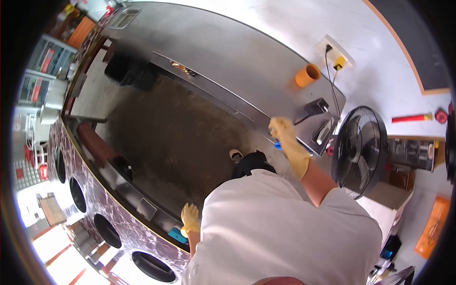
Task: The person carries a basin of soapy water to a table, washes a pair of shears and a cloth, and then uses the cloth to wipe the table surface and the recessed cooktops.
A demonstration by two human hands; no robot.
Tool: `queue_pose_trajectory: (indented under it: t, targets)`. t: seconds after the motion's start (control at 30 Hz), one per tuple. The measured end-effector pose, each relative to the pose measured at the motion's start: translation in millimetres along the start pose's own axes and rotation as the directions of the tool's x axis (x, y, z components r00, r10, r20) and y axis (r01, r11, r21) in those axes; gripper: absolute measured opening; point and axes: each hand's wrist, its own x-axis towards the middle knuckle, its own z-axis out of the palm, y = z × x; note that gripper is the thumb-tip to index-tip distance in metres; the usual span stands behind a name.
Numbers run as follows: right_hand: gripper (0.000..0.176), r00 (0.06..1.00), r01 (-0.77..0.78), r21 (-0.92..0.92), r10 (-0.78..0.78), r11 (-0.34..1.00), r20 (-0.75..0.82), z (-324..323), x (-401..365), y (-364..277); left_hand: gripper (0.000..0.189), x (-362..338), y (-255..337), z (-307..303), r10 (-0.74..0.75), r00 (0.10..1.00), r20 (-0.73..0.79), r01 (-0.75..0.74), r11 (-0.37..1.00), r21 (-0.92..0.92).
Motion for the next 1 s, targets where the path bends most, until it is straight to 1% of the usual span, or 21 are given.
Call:
queue_pose_trajectory:
  t: [0.03,0.07,0.1,0.13,0.2,0.23,0.27,0.3,0.33,0.37,0.4,0.47,0.57,0.63,0.67,0.73,0.77,0.83,0.93,0.97,1.0]
  targets:
    - [0.013,0.982,0.142,-0.11,-0.154,0.984,-0.111,6.8,14.8,-55.0,0.046,-14.2,-22.2,-24.1,-0.004,0.997,0.078,-0.002,0.997,0.082]
    - [0.02,0.934,0.232,-0.323,-0.303,0.918,-0.191,-1.2,40.0,-96.6,0.046,-12.7,-28.9,-28.1,0.003,0.997,0.073,-0.007,0.998,0.061]
    - [0.032,0.835,0.261,-0.726,-0.526,0.636,-0.16,-18.9,65.2,-142.5,0.045,-13.1,-31.6,-29.1,0.001,0.998,0.061,-0.003,1.0,0.022]
    - [0.043,0.647,0.37,-0.821,-0.755,0.434,-0.107,-35.3,94.7,-164.4,0.045,-13.7,-33.4,-29.2,-0.003,0.999,0.051,0.004,1.0,-0.01]
    - [0.045,0.77,0.161,-0.931,-0.632,0.327,-0.089,-78.5,150.4,-187.6,0.045,-14.8,-36.7,-29.1,-0.023,0.999,0.026,0.024,0.998,-0.062]
    - [0.045,0.773,0.161,-0.93,-0.628,0.329,-0.089,-147.8,247.9,-153.9,0.044,-16.9,-35.3,-26.8,-0.033,0.999,0.013,0.034,0.996,-0.085]
    - [0.044,0.885,-0.029,-0.937,-0.427,0.347,-0.185,-179.2,328.3,-107.1,0.044,-18.7,-34.0,-24.4,-0.044,0.999,0.002,0.044,0.994,-0.104]
    - [0.044,0.934,-0.22,-0.923,-0.205,0.317,-0.293,-232.7,404.1,-75.3,0.044,-19.5,-34.2,-22.9,-0.059,0.998,-0.007,0.058,0.991,-0.121]
    - [0.044,0.935,-0.23,-0.922,-0.191,0.311,-0.298,-180.4,351.5,-104.3,0.044,-17.7,-38.8,-24.8,-0.082,0.996,-0.02,0.078,0.987,-0.138]
    - [0.043,0.93,-0.118,-0.981,-0.329,0.151,-0.162,-147.6,291.3,-145.1,0.043,-16.2,-42.9,-26.4,-0.104,0.994,-0.034,0.097,0.983,-0.157]
    - [0.042,0.897,-0.013,-1.0,-0.442,-0.026,0.0,-114.7,184.7,-187.5,0.043,-14.6,-47.0,-28.1,-0.121,0.992,-0.047,0.111,0.977,-0.182]
    - [0.04,0.895,-0.079,-0.996,-0.437,0.034,-0.086,-116.2,161.2,-208.3,0.043,-14.0,-50.4,-27.6,-0.161,0.984,-0.069,0.143,0.964,-0.223]
    - [0.042,0.892,-0.102,-0.994,-0.438,0.034,-0.107,-143.5,171.8,-201.6,0.042,-14.1,-54.3,-25.7,-0.215,0.972,-0.09,0.181,0.939,-0.294]
    - [0.044,0.934,-0.171,-0.939,-0.255,0.298,-0.251,-148.8,180.2,-195.9,0.041,-15.8,-55.3,-23.2,-0.241,0.965,-0.103,0.191,0.917,-0.35]
    - [0.044,0.935,-0.168,-0.94,-0.255,0.297,-0.247,-152.9,187.5,-191.8,0.041,-17.3,-54.8,-21.2,-0.251,0.961,-0.111,0.193,0.906,-0.377]
    - [0.045,0.945,-0.125,-0.927,-0.243,0.354,-0.22,-178.2,215.7,-170.4,0.039,-36.9,-0.7,8.9,-0.164,0.951,-0.262,0.063,0.933,-0.354]
    - [0.045,0.947,-0.122,-0.928,-0.239,0.353,-0.216,-164.1,200.4,-176.9,0.039,-37.5,11.1,16.1,-0.165,0.95,-0.267,0.063,0.933,-0.355]
    - [0.044,0.966,-0.101,-0.84,-0.15,0.534,-0.212,-124.0,179.3,-196.9,0.036,-39.3,18.9,11.1,-0.08,0.957,-0.279,-0.016,0.945,-0.326]
    - [0.042,0.985,-0.096,-0.645,-0.02,0.758,-0.17,-79.6,120.3,-228.0,0.033,-41.0,-5.5,2.7,-0.17,0.944,-0.284,0.056,0.928,-0.368]
    - [0.038,0.975,-0.193,-0.691,0.055,0.696,-0.218,-63.2,107.7,-253.3,0.032,-42.2,-21.0,-0.2,-0.21,0.938,-0.278,0.105,0.931,-0.35]
    - [0.038,0.975,-0.197,-0.694,0.065,0.692,-0.212,-76.5,120.7,-250.7,0.032,-50.4,-73.5,-27.4,-0.215,0.933,-0.289,0.106,0.931,-0.35]
